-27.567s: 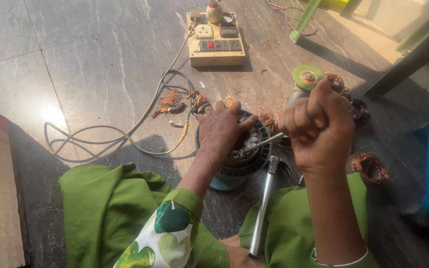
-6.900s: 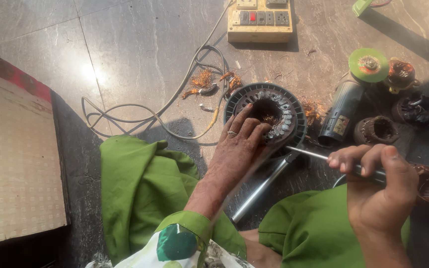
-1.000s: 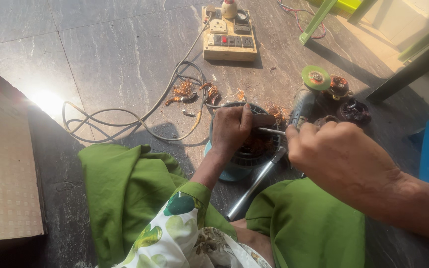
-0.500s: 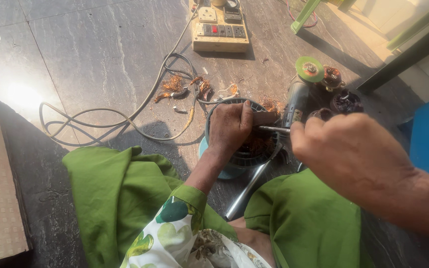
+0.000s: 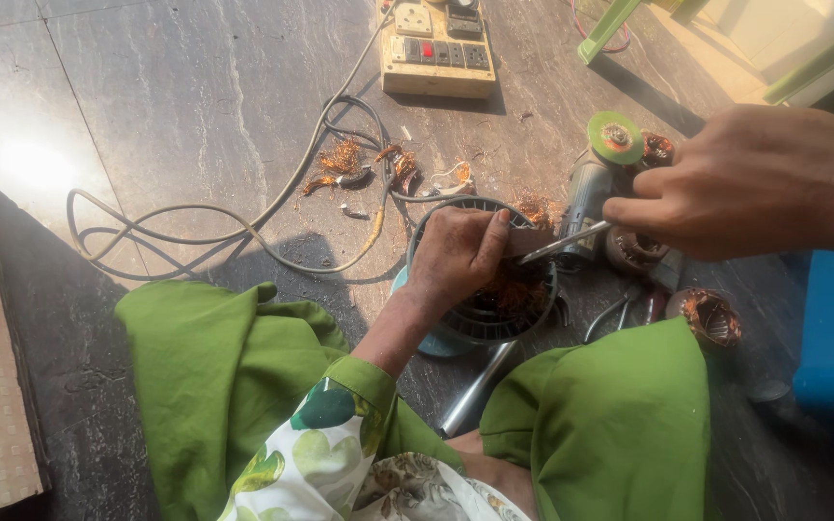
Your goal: The person removes copper windings from a motor stator using pliers and a hammer. They pull and cut the wires, then use a screwdriver and hammer to tap out the remaining wire ends from the stator slots.
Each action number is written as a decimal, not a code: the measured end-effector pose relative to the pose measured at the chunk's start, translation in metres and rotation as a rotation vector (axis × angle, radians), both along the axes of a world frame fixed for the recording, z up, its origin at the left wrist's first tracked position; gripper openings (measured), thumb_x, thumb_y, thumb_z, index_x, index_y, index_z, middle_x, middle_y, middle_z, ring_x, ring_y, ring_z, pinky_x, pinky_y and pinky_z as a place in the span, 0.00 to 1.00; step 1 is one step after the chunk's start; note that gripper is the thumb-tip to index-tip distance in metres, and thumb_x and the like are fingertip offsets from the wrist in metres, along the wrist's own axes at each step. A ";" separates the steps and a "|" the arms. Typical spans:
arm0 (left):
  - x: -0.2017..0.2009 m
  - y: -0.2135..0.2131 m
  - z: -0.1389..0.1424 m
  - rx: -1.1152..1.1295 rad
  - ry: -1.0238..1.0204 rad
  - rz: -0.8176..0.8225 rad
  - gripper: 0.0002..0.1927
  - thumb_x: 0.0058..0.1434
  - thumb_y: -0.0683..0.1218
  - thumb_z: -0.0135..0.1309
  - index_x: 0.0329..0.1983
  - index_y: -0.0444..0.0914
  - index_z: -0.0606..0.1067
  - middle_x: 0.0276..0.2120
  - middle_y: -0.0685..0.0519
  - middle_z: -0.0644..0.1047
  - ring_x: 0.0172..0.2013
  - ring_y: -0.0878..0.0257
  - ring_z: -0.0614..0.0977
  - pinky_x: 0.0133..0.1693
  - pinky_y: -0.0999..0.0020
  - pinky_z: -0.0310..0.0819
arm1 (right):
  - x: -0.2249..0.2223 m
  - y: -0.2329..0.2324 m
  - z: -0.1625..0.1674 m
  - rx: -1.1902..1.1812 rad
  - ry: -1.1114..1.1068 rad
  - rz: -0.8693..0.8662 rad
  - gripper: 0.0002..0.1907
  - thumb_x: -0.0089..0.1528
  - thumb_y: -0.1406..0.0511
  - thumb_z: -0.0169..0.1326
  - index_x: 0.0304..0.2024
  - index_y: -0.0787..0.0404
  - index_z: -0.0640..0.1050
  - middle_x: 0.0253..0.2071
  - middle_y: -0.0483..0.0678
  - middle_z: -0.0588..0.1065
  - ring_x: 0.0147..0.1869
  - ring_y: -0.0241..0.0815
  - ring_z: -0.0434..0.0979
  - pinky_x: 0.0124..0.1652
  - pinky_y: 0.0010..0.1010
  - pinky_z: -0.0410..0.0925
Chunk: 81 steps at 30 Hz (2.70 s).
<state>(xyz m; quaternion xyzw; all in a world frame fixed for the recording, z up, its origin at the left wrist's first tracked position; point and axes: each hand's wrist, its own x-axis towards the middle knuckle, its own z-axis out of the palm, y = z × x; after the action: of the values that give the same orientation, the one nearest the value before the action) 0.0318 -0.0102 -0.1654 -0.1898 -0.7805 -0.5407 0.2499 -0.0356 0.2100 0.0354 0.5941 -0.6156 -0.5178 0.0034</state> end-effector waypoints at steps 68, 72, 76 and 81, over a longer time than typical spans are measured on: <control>-0.004 0.035 -0.008 0.004 -0.129 0.355 0.26 0.71 0.46 0.41 0.14 0.40 0.71 0.09 0.49 0.70 0.10 0.60 0.72 0.22 0.60 0.69 | 0.111 -0.038 0.008 -0.386 0.232 -0.271 0.10 0.62 0.64 0.54 0.25 0.55 0.74 0.17 0.42 0.72 0.19 0.34 0.74 0.21 0.27 0.64; -0.002 0.039 -0.006 0.007 -0.094 0.346 0.26 0.71 0.46 0.41 0.13 0.38 0.69 0.11 0.48 0.71 0.11 0.58 0.73 0.21 0.59 0.69 | 0.144 -0.039 -0.016 -0.380 0.355 -0.430 0.11 0.60 0.64 0.52 0.23 0.56 0.73 0.15 0.42 0.70 0.17 0.34 0.72 0.19 0.29 0.62; -0.002 0.039 -0.010 0.026 -0.047 0.340 0.25 0.72 0.46 0.41 0.16 0.38 0.70 0.13 0.49 0.72 0.13 0.58 0.74 0.23 0.59 0.71 | 0.144 -0.030 -0.037 -0.385 0.386 -0.331 0.08 0.56 0.63 0.54 0.29 0.62 0.77 0.14 0.40 0.68 0.17 0.31 0.68 0.20 0.26 0.59; -0.006 0.038 -0.011 0.043 -0.036 0.285 0.26 0.72 0.46 0.42 0.15 0.38 0.69 0.13 0.48 0.71 0.13 0.57 0.73 0.23 0.58 0.69 | 0.111 -0.047 -0.006 -0.111 0.351 -0.063 0.16 0.63 0.64 0.51 0.19 0.57 0.74 0.11 0.41 0.67 0.14 0.28 0.65 0.18 0.25 0.59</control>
<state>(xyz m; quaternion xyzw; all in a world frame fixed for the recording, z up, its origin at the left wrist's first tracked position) 0.0261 0.0276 -0.1762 -0.0619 -0.7920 -0.5198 0.3141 0.0754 0.1626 0.0293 0.4738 -0.6516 -0.5785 0.1273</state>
